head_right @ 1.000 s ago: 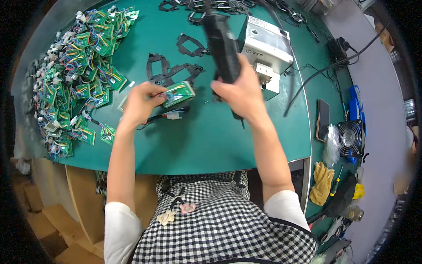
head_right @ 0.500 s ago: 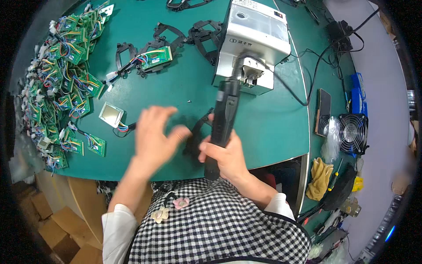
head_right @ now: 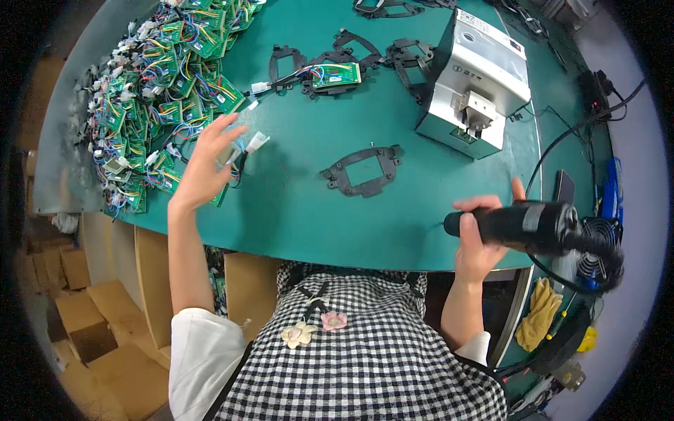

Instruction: The person wipes the work surface with a cloth, picks up a plastic frame and a circuit board, and joins them together using a power screwdriver. After repeating this process for several units, the person places the assembled components into a cardboard box.

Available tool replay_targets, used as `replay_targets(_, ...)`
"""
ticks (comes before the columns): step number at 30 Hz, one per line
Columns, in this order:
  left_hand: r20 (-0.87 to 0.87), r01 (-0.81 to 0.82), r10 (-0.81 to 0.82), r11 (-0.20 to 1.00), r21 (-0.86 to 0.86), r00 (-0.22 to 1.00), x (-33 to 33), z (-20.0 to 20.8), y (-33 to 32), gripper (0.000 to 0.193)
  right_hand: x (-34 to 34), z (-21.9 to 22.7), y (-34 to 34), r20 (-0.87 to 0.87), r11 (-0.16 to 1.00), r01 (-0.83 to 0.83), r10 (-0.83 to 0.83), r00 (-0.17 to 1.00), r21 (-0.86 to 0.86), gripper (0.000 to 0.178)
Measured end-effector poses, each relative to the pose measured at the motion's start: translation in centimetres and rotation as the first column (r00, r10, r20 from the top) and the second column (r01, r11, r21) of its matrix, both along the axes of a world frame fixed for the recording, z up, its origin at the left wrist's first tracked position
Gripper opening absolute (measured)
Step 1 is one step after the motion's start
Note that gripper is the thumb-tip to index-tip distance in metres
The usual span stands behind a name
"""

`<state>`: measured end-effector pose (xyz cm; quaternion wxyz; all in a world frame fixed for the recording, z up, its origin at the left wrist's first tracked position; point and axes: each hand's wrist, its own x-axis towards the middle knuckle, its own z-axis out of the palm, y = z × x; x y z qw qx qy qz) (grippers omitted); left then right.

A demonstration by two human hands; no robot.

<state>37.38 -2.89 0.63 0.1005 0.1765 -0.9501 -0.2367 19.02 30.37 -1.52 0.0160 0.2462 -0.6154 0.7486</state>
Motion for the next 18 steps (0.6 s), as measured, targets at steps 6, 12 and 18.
replay_targets(6,0.024,-0.094,0.093,0.995,0.042,0.995,0.2,-2.3,-0.5,0.060,-1.3,-0.3,0.3,0.026,0.998,0.056,-0.055,0.998,-0.025,0.075)
replay_targets(12,-0.534,-0.237,0.372,0.922,0.306,0.760,-1.9,-1.2,-1.5,0.041,-3.1,2.8,-1.2,-0.077,0.921,0.059,-0.096,0.992,-0.386,0.073)
replay_targets(18,-0.480,0.233,0.715,0.422,0.876,0.509,-4.2,-1.5,2.0,0.050,-8.1,6.8,-5.3,-0.309,0.904,0.043,-0.189,0.932,-0.425,0.076)
